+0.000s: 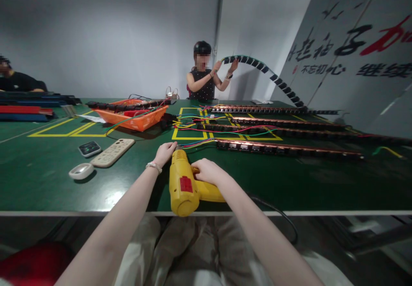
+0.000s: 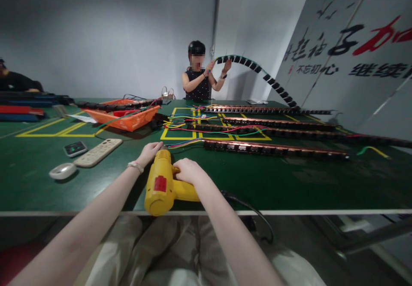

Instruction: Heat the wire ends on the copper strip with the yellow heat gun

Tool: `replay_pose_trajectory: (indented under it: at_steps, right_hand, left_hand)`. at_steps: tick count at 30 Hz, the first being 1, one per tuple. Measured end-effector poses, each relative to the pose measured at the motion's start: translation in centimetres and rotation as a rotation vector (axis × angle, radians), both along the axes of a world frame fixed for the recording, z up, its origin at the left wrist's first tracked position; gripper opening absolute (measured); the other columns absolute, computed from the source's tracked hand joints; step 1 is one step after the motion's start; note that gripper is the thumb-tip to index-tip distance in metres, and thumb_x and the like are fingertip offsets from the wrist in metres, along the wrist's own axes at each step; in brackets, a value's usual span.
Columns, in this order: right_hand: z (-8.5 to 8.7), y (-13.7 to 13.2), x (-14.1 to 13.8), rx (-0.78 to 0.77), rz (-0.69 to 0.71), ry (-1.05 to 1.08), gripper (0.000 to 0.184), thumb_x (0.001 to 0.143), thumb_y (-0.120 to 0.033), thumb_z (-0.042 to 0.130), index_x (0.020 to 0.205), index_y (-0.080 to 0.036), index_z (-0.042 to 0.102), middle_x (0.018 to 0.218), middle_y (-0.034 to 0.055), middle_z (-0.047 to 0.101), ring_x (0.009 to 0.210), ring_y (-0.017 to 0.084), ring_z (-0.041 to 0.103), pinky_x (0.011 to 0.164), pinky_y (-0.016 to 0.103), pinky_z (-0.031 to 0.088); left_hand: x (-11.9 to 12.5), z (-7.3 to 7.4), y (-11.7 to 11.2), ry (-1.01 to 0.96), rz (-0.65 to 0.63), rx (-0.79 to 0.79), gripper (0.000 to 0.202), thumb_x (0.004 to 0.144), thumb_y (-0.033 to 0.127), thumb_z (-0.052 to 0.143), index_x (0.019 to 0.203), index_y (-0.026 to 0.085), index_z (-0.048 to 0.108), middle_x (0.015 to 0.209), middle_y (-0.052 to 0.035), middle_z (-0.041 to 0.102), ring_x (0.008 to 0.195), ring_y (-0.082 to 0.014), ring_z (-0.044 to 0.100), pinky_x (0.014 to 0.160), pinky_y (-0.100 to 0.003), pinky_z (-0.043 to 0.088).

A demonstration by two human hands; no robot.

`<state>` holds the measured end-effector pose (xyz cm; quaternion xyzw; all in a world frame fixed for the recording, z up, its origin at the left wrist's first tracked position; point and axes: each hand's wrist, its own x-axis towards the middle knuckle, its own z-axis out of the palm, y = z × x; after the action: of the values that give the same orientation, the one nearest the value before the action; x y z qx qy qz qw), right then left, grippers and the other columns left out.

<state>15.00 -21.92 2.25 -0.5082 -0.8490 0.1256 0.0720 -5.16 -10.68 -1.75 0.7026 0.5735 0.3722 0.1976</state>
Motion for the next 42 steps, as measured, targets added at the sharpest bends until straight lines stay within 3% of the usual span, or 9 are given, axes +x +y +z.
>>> replay_pose_trajectory:
  at_steps: [10, 14, 18, 23, 32, 42]
  right_hand:
    - [1.3, -0.3, -1.6, -0.040, -0.014, -0.139, 0.030, 0.070, -0.015, 0.047, 0.097, -0.018, 0.060, 0.102, 0.0103, 0.063, 0.088, 0.024, 0.062, 0.063, 0.027, 0.039]
    - [0.7, -0.2, -1.5, -0.058, 0.026, -0.014, 0.029, 0.072, -0.020, 0.046, 0.098, -0.019, 0.059, 0.103, 0.0090, 0.063, 0.088, 0.023, 0.062, 0.061, 0.025, 0.040]
    - [-0.1, 0.0, -1.0, -0.061, 0.007, 0.028, 0.027, 0.071, -0.023, 0.046, 0.094, -0.019, 0.059, 0.100, 0.0081, 0.063, 0.084, 0.021, 0.062, 0.057, 0.023, 0.037]
    - [0.2, 0.3, -0.6, -0.107, 0.029, 0.108, 0.026, 0.069, -0.019, 0.049, 0.093, -0.018, 0.060, 0.100, 0.0070, 0.064, 0.086, 0.020, 0.061, 0.062, 0.021, 0.040]
    - [-0.1, 0.9, 4.1, -0.095, 0.032, 0.181, 0.032, 0.068, -0.011, 0.050, 0.096, -0.014, 0.065, 0.100, 0.0087, 0.065, 0.093, 0.021, 0.059, 0.076, 0.023, 0.042]
    - [0.0, 1.8, 9.5, -0.019, -0.206, 0.106, 0.038, 0.069, -0.012, 0.051, 0.105, -0.017, 0.063, 0.105, 0.0076, 0.064, 0.095, 0.020, 0.060, 0.079, 0.022, 0.043]
  left_hand:
    - [0.0, 0.3, -0.1, 0.077, -0.006, -0.012, 0.052, 0.079, 0.057, 0.030, 0.065, 0.015, 0.057, 0.064, -0.0022, 0.055, 0.064, -0.0126, 0.046, 0.058, -0.023, 0.028]
    - [0.0, 0.3, -0.1, 0.095, 0.003, -0.014, 0.054, 0.080, 0.058, 0.029, 0.066, 0.014, 0.058, 0.063, -0.0026, 0.055, 0.063, -0.0127, 0.046, 0.058, -0.022, 0.027]
    - [0.3, 0.6, -0.7, 0.156, 0.106, -0.043, 0.053, 0.082, 0.055, 0.030, 0.073, 0.014, 0.063, 0.071, -0.0055, 0.060, 0.067, -0.0139, 0.048, 0.057, -0.023, 0.027]
    - [0.6, 0.9, -1.1, 0.175, 0.132, -0.063, 0.053, 0.083, 0.055, 0.028, 0.071, 0.016, 0.062, 0.072, -0.0057, 0.060, 0.065, -0.0136, 0.047, 0.057, -0.023, 0.026]
    - [0.8, 1.0, -1.3, 0.135, 0.128, -0.037, 0.051, 0.082, 0.055, 0.031, 0.060, 0.017, 0.057, 0.063, -0.0046, 0.057, 0.059, -0.0133, 0.044, 0.056, -0.025, 0.024]
    - [0.7, 1.1, -1.3, 0.123, 0.108, -0.045, 0.048, 0.081, 0.053, 0.033, 0.056, 0.017, 0.051, 0.057, -0.0021, 0.054, 0.055, -0.0120, 0.044, 0.054, -0.024, 0.024]
